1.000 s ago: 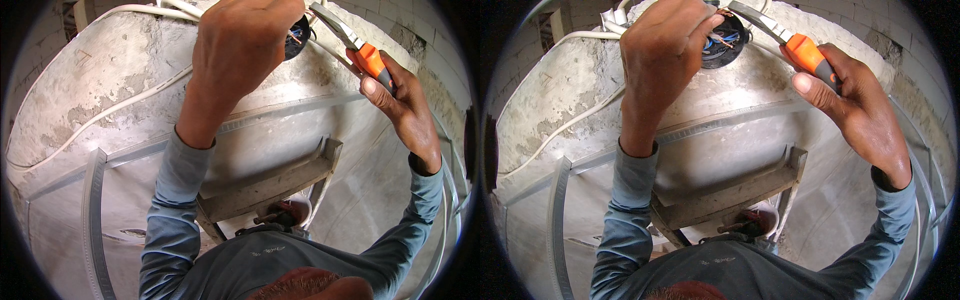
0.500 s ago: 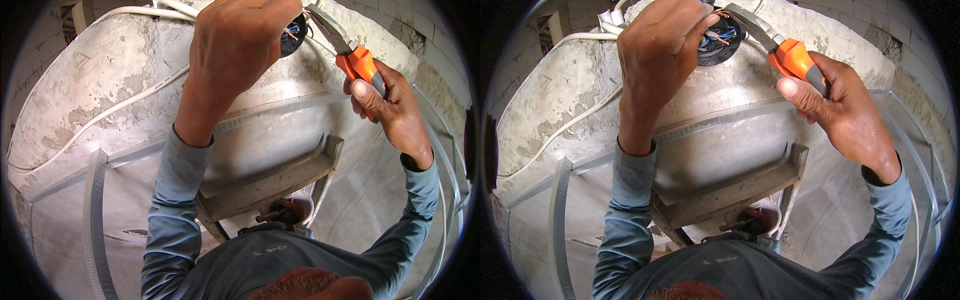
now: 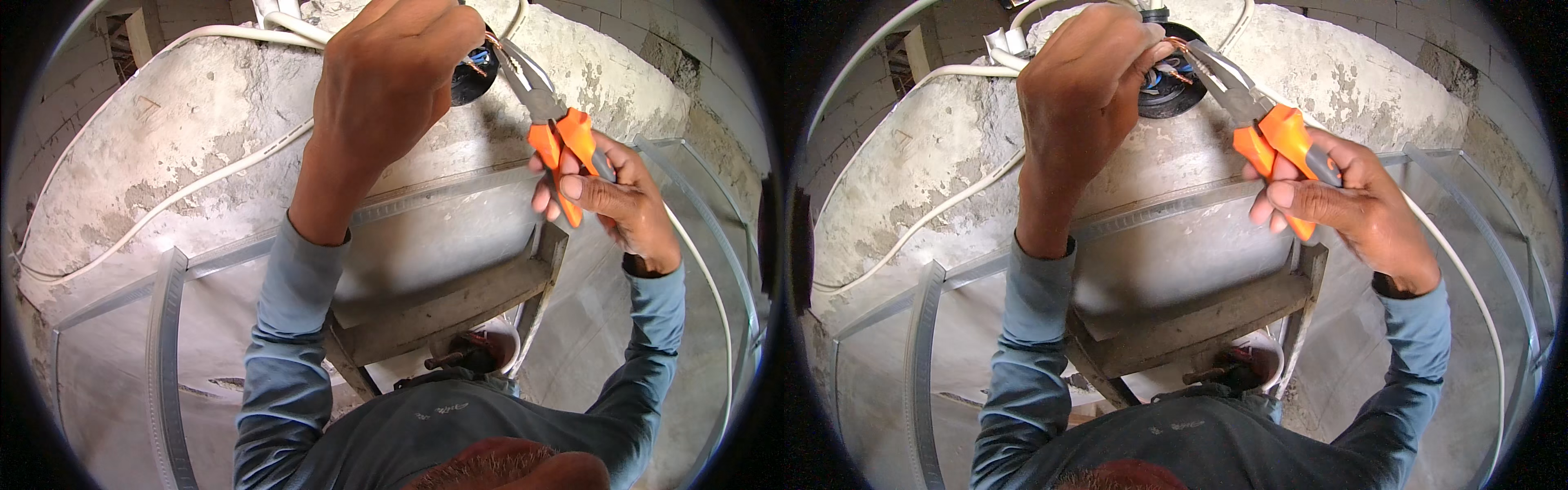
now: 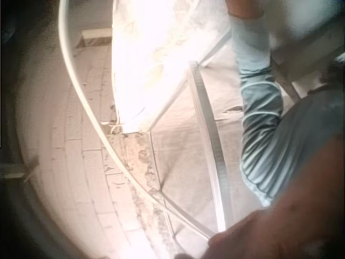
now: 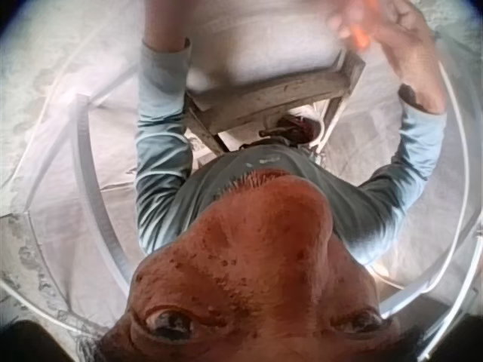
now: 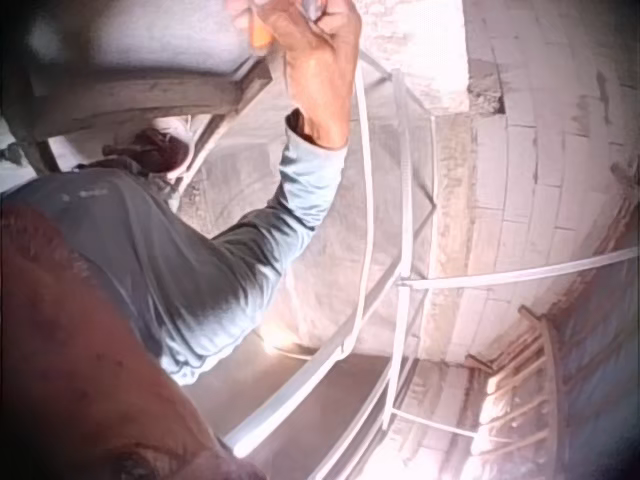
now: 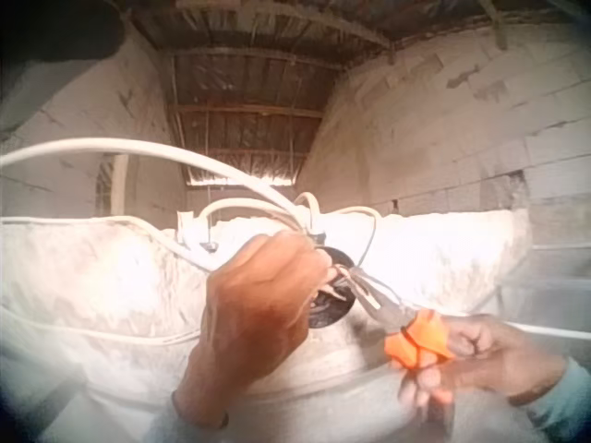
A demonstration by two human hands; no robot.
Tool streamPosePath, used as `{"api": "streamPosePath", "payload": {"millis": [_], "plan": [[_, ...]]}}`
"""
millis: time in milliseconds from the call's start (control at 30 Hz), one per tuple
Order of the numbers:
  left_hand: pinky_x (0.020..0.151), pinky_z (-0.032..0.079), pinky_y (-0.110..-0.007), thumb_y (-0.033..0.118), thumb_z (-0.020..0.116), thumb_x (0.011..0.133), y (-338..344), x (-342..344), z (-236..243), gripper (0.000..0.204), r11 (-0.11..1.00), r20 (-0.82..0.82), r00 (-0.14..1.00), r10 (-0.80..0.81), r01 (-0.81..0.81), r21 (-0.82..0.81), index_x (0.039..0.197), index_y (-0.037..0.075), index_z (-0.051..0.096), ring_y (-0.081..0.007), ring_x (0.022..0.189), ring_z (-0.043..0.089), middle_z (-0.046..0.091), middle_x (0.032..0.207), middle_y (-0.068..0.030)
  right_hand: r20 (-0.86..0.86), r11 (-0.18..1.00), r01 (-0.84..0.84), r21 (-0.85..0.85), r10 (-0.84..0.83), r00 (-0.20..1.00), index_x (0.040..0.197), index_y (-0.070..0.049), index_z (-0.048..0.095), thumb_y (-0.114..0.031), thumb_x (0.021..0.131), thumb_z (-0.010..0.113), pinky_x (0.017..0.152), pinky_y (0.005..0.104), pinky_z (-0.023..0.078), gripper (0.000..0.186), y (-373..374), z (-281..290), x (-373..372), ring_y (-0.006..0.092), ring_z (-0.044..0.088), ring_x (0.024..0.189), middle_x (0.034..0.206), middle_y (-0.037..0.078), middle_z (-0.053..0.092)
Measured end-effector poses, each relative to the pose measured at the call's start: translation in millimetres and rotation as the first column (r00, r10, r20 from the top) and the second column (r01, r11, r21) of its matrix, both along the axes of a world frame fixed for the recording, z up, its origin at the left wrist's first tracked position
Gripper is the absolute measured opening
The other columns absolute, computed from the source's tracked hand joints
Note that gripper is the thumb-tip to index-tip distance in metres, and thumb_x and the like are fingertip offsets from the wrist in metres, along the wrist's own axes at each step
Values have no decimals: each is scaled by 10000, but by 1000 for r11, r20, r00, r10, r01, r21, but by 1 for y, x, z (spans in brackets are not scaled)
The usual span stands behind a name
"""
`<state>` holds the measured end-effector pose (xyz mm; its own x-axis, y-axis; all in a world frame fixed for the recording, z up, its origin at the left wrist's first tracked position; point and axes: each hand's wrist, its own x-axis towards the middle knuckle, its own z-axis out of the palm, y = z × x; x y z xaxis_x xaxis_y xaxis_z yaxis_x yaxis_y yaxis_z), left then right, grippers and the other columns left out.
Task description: The person uses a utility knife and pliers to strip the insulation from electrical wires and then joins them inside a junction box by twisting them together by hand.
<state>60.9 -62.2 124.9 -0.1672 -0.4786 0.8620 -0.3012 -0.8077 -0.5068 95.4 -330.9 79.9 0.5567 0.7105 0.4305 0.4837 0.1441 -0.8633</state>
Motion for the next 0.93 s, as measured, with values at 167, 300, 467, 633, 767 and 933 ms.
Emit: {"api": "streamPosePath", "payload": {"millis": [167,300,467,633,767,933], "plan": [[634,484,-381,-15,663,812,-6,-1,0,84,999,21,999,-25,25,-24,838,52,618,-288,723,590,559,802,-105,804,880,463,109,-352,479,1239,4,591,28,883,667,840,326,513,365,-14,-4,1,270,664,1062,1155,160,622],[628,478,-386,-4,674,826,-6,0,1,88,998,46,997,-59,60,-23,824,52,606,-290,715,585,547,786,-108,870,627,645,437,-475,-128,1229,-12,573,138,814,656,1062,467,487,449,-4,-13,-2,396,587,1264,1401,180,559],[630,482,-385,15,692,841,-6,-1,1,102,997,41,996,-73,74,-32,814,51,601,-290,720,590,541,779,-110,793,462,644,610,-372,-483,1267,-43,570,98,825,687,1081,454,473,479,5,-10,9,332,548,1324,1501,159,517],[635,486,-382,13,696,839,-5,0,0,107,994,40,994,-106,107,-36,808,48,599,-289,723,594,537,777,-110,744,394,634,665,-419,-520,1171,-51,618,-8,923,659,1094,447,421,255,16,-14,16,313,532,1317,1467,161,536],[641,492,-378,7,690,836,-4,0,0,103,997,48,997,-66,68,-38,808,45,599,-284,729,600,545,789,-114,733,387,625,678,-415,-539,1175,-62,616,-32,926,669,1110,465,401,256,25,-12,16,312,531,1326,1470,161,530],[664,509,-372,5,683,844,-2,2,0,87,995,76,993,-94,97,-37,822,48,612,-281,746,615,559,803,-115,726,344,641,686,-387,-568,1231,-71,605,-48,933,670,1135,488,365,305,30,-10,15,326,523,1341,1482,162,524]]}}
